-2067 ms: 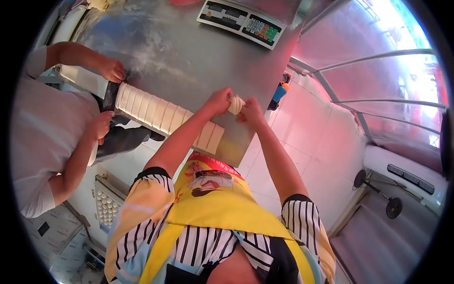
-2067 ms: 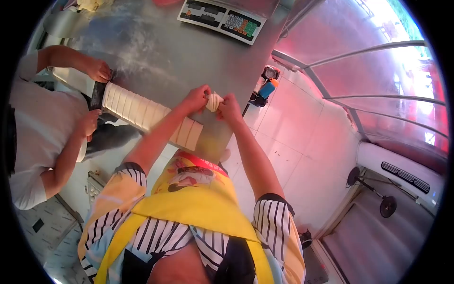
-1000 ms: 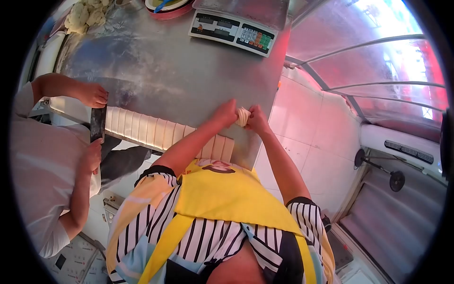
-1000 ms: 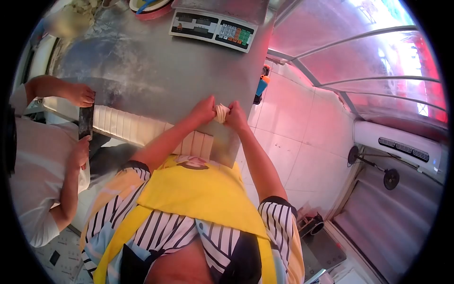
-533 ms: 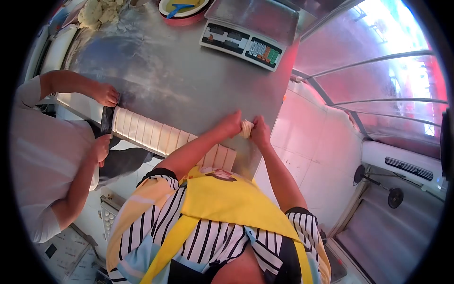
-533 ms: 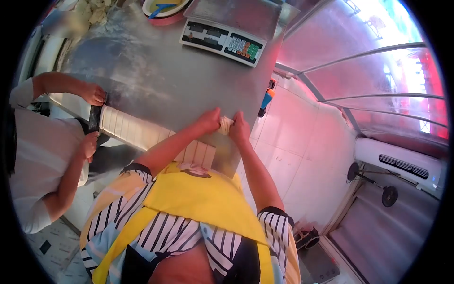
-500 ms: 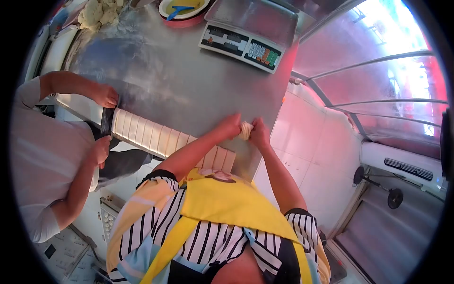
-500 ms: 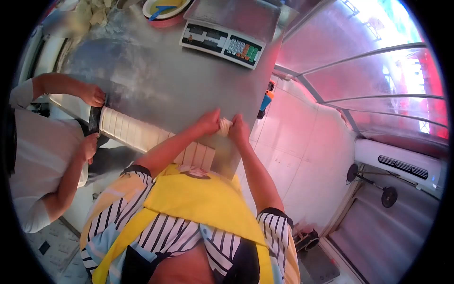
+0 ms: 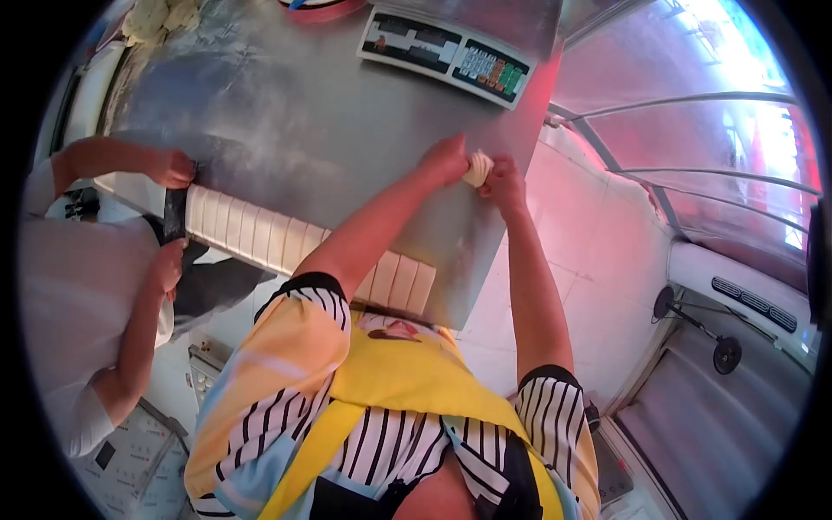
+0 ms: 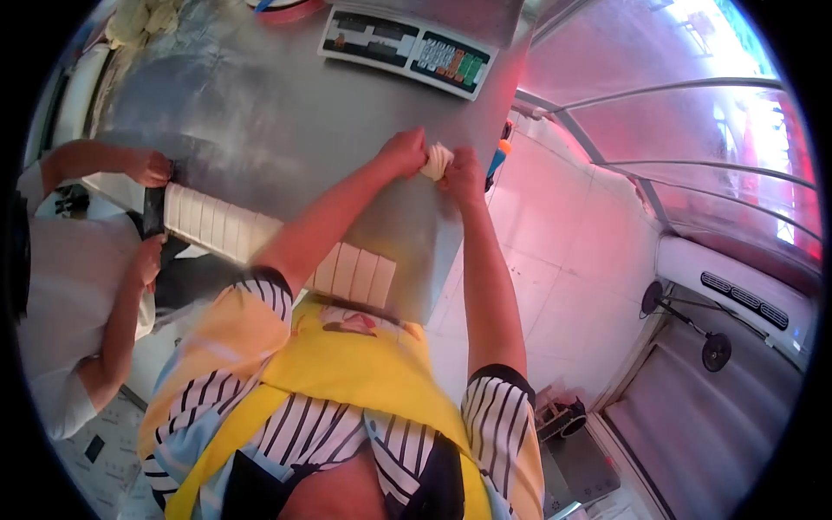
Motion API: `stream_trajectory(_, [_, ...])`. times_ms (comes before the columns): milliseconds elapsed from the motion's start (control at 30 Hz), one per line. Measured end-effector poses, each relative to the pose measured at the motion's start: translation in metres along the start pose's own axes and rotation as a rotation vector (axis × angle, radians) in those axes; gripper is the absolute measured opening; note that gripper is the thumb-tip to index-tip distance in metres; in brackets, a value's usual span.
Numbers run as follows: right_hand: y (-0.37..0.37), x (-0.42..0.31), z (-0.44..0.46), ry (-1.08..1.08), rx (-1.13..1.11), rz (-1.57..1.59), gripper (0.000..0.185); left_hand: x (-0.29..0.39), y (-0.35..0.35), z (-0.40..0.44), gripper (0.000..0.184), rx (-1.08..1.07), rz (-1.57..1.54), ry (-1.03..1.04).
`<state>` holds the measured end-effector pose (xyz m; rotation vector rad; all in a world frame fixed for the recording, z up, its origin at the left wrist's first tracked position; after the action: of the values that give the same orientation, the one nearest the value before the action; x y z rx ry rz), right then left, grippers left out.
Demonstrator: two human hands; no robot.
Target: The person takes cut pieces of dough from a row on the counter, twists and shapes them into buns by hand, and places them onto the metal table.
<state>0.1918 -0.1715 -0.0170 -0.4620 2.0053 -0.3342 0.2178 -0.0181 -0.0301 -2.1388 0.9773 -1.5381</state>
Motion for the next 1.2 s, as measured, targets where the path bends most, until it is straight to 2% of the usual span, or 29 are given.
stream_trajectory(67, [-0.010, 0.000, -0.048, 0.064, 0.029, 0.261, 0.030, -0.001, -0.012, -0.022, 0.040, 0.016, -0.027, -0.014])
stream_trajectory(100, [-0.014, -0.009, -0.081, 0.078, 0.029, 0.200, 0.034, 0.004, -0.032, -0.040, 0.043, 0.019, -0.079, -0.057])
stream_trajectory(167, [0.035, 0.049, -0.110, -0.134, -0.289, 0.063, 0.033, -0.014, -0.055, -0.063, 0.051, 0.102, -0.275, 0.077])
stream_trajectory(200, [0.056, 0.042, -0.141, -0.126, -0.455, -0.168, 0.042, -0.025, -0.061, -0.080, 0.050, 0.093, -0.337, 0.033])
stream_trajectory(233, [0.069, 0.017, -0.168, -0.538, -0.405, -0.423, 0.046, -0.030, -0.072, -0.096, 0.048, 0.091, -0.400, -0.001])
stream_trajectory(333, [0.090, 0.004, -0.199, -0.616, -0.382, -0.630, 0.049, -0.044, -0.065, -0.134, 0.042, 0.078, -0.523, -0.065])
stream_trajectory(367, [0.094, 0.007, -0.207, -0.546, -0.468, -0.591, 0.050, -0.049, -0.055, -0.151, 0.039, 0.064, -0.552, -0.087])
stream_trajectory(467, [0.093, 0.005, -0.221, -0.378, -0.629, -0.489, 0.047, -0.037, -0.028, -0.185, 0.029, -0.005, -0.545, 0.036])
stream_trajectory(533, [0.075, -0.008, -0.238, -0.291, -0.654, -0.433, 0.040, -0.027, 0.013, -0.212, 0.034, -0.343, -0.892, -0.002])
stream_trajectory(567, [0.061, -0.013, -0.235, -0.258, -0.592, -0.218, 0.041, -0.019, 0.030, -0.230, 0.039, -0.516, -1.062, -0.024])
stream_trajectory(633, [0.029, -0.022, -0.223, -0.195, -0.448, 0.218, 0.044, -0.011, 0.036, -0.251, 0.053, -0.558, -1.386, -0.064])
stream_trajectory(667, [0.021, -0.023, -0.220, -0.162, -0.439, 0.257, 0.042, -0.004, 0.037, -0.258, 0.060, -0.584, -1.546, -0.084])
stream_trajectory(700, [0.012, -0.025, -0.218, -0.127, -0.429, 0.298, 0.040, -0.001, 0.032, -0.260, 0.070, -0.526, -1.612, -0.069])
stream_trajectory(800, [0.005, -0.018, -0.214, 0.003, -0.377, 0.436, 0.035, 0.004, 0.033, -0.257, 0.061, -0.368, -1.822, -0.113])
stream_trajectory(867, [0.007, 0.002, -0.206, 0.035, -0.291, 0.554, 0.034, 0.008, 0.036, -0.256, 0.051, -0.222, -1.774, -0.091])
stream_trajectory(900, [0.010, 0.014, -0.201, 0.061, -0.266, 0.579, 0.033, 0.009, 0.038, -0.252, 0.046, -0.155, -1.749, -0.079])
stream_trajectory(967, [0.019, 0.037, -0.198, 0.126, -0.212, 0.641, 0.032, 0.004, 0.042, -0.248, 0.038, -0.064, -1.322, -0.029])
stream_trajectory(1000, [0.014, 0.023, -0.200, 0.008, -0.211, 0.474, 0.033, 0.005, 0.039, -0.242, 0.034, -0.018, -1.111, 0.007])
stream_trajectory(1067, [0.006, -0.013, -0.215, -0.211, -0.205, 0.140, 0.037, 0.009, 0.036, -0.241, 0.030, -0.051, -1.300, -0.124])
stream_trajectory(1100, [-0.002, -0.037, -0.224, -0.412, -0.156, -0.059, 0.036, 0.011, 0.035, -0.239, 0.029, -0.069, -1.395, -0.192])
stream_trajectory(1167, [-0.008, -0.074, -0.248, -0.798, -0.051, -0.465, 0.033, 0.013, 0.044, -0.238, 0.027, -0.236, -1.496, -0.291])
stream_trajectory(1200, [-0.007, -0.077, -0.253, -0.895, -0.028, -0.549, 0.035, 0.015, 0.048, -0.240, 0.026, -0.321, -1.542, -0.344])
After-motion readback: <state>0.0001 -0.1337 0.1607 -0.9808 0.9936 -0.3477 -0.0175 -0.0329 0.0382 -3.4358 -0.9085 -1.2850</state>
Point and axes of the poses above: each hand's wrist, its own z-axis towards the middle knuckle, its own y-axis out of the palm, x = y × z, the point moved 9 cm from there along z, towards the middle knuckle, and after that the axes turned 1 degree about y, right-handed, at the moved point
